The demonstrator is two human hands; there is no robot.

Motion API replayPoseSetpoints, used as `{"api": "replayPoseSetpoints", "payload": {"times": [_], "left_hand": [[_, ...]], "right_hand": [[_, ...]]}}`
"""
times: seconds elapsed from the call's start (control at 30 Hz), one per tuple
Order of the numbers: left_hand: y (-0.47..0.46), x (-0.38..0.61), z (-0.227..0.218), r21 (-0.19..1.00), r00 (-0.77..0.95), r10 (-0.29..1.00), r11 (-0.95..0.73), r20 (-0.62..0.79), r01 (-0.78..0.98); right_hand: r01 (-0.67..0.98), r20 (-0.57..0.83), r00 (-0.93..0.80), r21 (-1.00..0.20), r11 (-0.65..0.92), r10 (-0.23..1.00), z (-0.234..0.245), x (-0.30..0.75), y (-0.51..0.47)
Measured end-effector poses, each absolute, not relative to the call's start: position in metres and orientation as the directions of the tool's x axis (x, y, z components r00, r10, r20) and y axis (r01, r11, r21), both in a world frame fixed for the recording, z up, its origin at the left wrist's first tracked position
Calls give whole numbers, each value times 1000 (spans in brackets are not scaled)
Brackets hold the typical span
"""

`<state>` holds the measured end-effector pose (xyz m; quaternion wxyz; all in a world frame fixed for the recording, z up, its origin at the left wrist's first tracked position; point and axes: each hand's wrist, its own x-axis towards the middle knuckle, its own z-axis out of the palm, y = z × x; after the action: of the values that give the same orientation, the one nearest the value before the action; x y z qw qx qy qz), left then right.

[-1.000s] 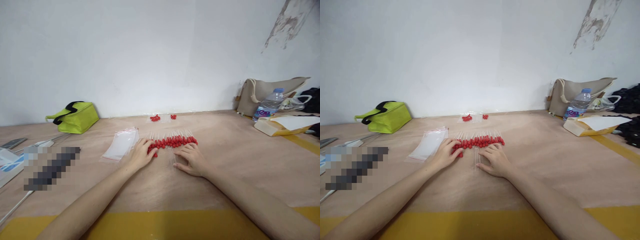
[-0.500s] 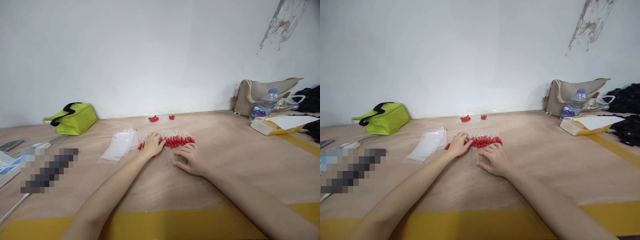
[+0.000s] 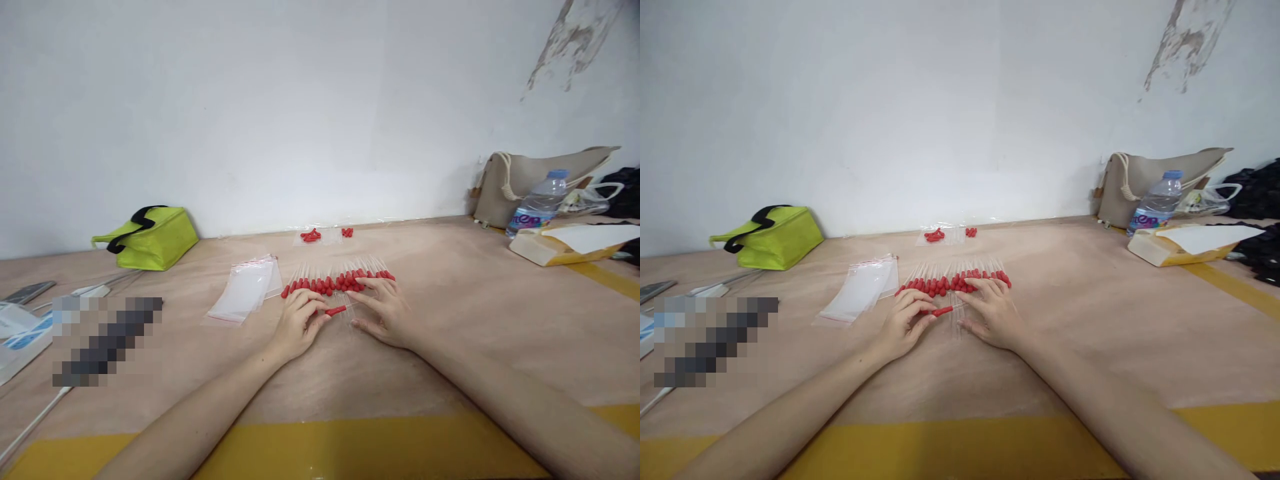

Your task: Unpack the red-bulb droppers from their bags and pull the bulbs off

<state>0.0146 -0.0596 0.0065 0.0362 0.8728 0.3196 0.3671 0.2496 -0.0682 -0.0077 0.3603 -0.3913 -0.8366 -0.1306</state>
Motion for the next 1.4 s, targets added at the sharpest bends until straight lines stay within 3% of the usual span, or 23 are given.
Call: {"api": "replayPoseSetpoints", "payload": {"times": [0.57,0.77,1.4], "left_hand": [[-61,25,7,178,651,527,-833,546,524],[-64,25,8,163,661,568,-805,490,570],[-65,23,7,146,702,524,-838,483,525]], "right_hand": [[666,736,-501,-8,746,455,-10,239,-72],[667,697,-546,25,745,466,-6,238,-76],[630,727,-539,14,777,425,-11,241,-73]]}}
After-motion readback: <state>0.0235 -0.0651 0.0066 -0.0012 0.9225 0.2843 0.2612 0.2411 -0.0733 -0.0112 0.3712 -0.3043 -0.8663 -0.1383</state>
